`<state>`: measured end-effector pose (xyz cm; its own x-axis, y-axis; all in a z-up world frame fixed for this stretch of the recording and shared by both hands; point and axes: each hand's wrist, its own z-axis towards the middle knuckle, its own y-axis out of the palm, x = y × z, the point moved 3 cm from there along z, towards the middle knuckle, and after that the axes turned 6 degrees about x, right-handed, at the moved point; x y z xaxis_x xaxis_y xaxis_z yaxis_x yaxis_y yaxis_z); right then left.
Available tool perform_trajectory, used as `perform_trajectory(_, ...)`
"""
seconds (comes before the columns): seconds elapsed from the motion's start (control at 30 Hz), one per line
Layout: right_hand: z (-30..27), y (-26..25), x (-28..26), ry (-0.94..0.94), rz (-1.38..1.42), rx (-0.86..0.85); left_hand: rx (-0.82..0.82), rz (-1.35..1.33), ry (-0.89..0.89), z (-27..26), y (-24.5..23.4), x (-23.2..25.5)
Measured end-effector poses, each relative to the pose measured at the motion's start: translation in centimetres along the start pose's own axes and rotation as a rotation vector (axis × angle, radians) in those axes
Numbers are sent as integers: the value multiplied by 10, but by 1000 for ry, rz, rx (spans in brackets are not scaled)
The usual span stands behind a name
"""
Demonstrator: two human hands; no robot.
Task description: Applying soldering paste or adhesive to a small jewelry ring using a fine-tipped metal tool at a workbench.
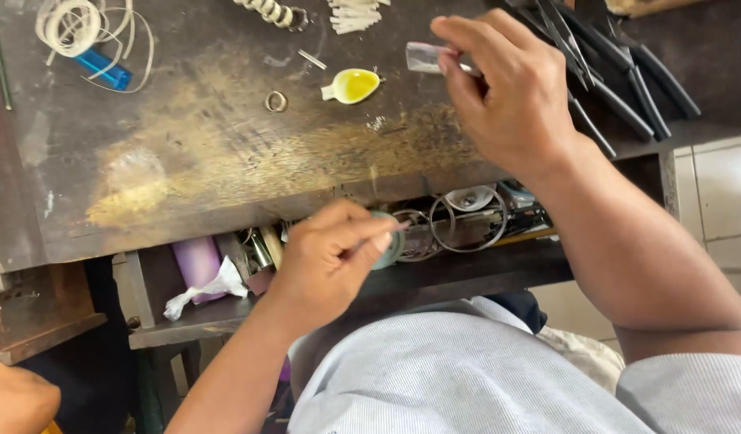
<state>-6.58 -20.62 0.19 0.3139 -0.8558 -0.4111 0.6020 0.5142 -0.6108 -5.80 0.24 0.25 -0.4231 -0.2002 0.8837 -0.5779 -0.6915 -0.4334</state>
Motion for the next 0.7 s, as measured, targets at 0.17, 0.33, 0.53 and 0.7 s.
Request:
perform_trajectory(0.17,-1,1,-2,-25,-4,-5,-291,73,-222,-11,50,-36)
perform_trajectory(0.33,-3,1,-2,-14,-22,-1,-370,107,-238,4,96,-64)
perform_trajectory(0.53,-5,1,1,1,-55,7,-366,330,96,9,146,-92)
perform_trajectory(0.7,-4,2,0,-2,-44,3,-528,1327,647,-3,175,-122)
